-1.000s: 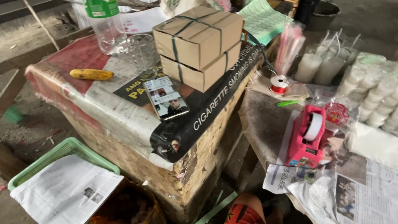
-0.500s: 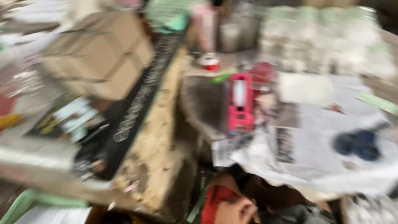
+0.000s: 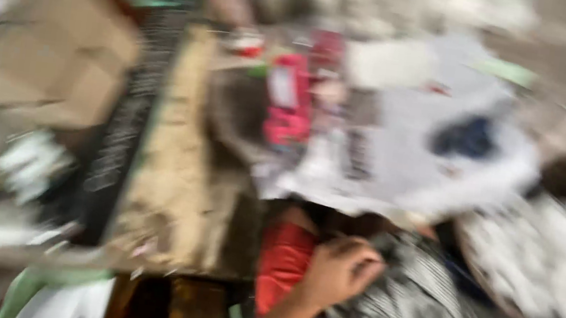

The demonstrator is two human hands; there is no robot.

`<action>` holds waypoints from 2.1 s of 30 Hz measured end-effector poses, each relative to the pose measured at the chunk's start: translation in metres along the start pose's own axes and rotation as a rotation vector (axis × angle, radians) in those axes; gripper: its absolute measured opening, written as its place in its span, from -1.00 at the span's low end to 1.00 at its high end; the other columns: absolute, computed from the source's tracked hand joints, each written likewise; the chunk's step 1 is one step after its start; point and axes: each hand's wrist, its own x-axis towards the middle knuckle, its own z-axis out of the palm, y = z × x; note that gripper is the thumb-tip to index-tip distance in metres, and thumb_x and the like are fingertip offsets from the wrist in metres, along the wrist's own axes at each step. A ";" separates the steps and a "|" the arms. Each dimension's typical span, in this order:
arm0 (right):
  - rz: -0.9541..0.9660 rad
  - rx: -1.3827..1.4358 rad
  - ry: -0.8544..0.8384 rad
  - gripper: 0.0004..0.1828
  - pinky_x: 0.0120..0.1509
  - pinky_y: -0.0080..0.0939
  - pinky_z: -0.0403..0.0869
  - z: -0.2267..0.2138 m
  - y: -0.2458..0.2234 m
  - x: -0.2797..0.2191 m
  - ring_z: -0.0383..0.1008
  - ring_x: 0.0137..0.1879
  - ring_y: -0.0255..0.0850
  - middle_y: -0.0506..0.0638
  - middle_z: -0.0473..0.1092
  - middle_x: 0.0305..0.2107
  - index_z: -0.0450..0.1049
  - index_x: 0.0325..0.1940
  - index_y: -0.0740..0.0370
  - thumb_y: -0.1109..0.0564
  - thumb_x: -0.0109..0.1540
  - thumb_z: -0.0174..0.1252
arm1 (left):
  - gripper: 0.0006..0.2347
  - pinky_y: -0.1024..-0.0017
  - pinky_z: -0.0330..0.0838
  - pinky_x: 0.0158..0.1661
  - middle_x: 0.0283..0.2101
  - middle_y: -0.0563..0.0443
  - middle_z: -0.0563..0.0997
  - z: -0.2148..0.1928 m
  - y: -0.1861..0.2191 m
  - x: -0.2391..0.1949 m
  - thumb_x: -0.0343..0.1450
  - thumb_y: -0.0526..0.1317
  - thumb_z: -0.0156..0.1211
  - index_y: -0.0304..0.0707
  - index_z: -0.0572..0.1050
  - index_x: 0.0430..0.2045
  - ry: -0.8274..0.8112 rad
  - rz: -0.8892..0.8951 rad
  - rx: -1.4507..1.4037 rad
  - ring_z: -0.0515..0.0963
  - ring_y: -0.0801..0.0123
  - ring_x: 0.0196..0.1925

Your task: Packaging small candles into plastic bags, trimming the bags with scissors, and sealing them with tape.

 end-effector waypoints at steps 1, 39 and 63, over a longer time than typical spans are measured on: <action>0.061 -0.046 0.023 -0.44 0.31 -0.16 0.06 -0.014 0.011 -0.014 0.10 0.21 0.14 0.31 0.12 0.05 0.26 0.04 0.37 0.38 -0.07 0.02 | -0.91 0.42 0.31 -0.35 -0.47 0.02 0.44 0.007 0.001 -0.002 0.32 -0.24 0.03 -0.22 0.36 -0.57 -0.043 0.002 0.018 0.45 0.26 -0.41; 0.798 0.595 0.099 -0.75 -0.30 -0.41 0.26 0.107 0.052 0.020 0.19 -0.49 -0.44 -0.19 0.21 -0.62 0.29 -0.37 0.04 -0.02 0.37 -0.12 | -0.83 0.32 0.30 -0.22 -0.19 -0.02 0.42 0.021 -0.084 0.129 0.31 -0.13 -0.01 -0.24 0.42 -0.49 0.141 0.038 0.541 0.44 0.20 -0.19; 0.878 0.203 0.014 -0.80 -0.34 -0.37 0.16 0.155 0.112 0.013 0.12 -0.42 -0.37 -0.15 0.24 -0.56 0.40 -0.34 0.17 0.04 0.24 -0.05 | -0.78 0.26 0.29 -0.12 -0.14 -0.05 0.41 0.015 -0.084 0.151 0.33 -0.06 -0.11 -0.20 0.40 -0.41 -0.048 -0.009 0.440 0.42 0.12 -0.11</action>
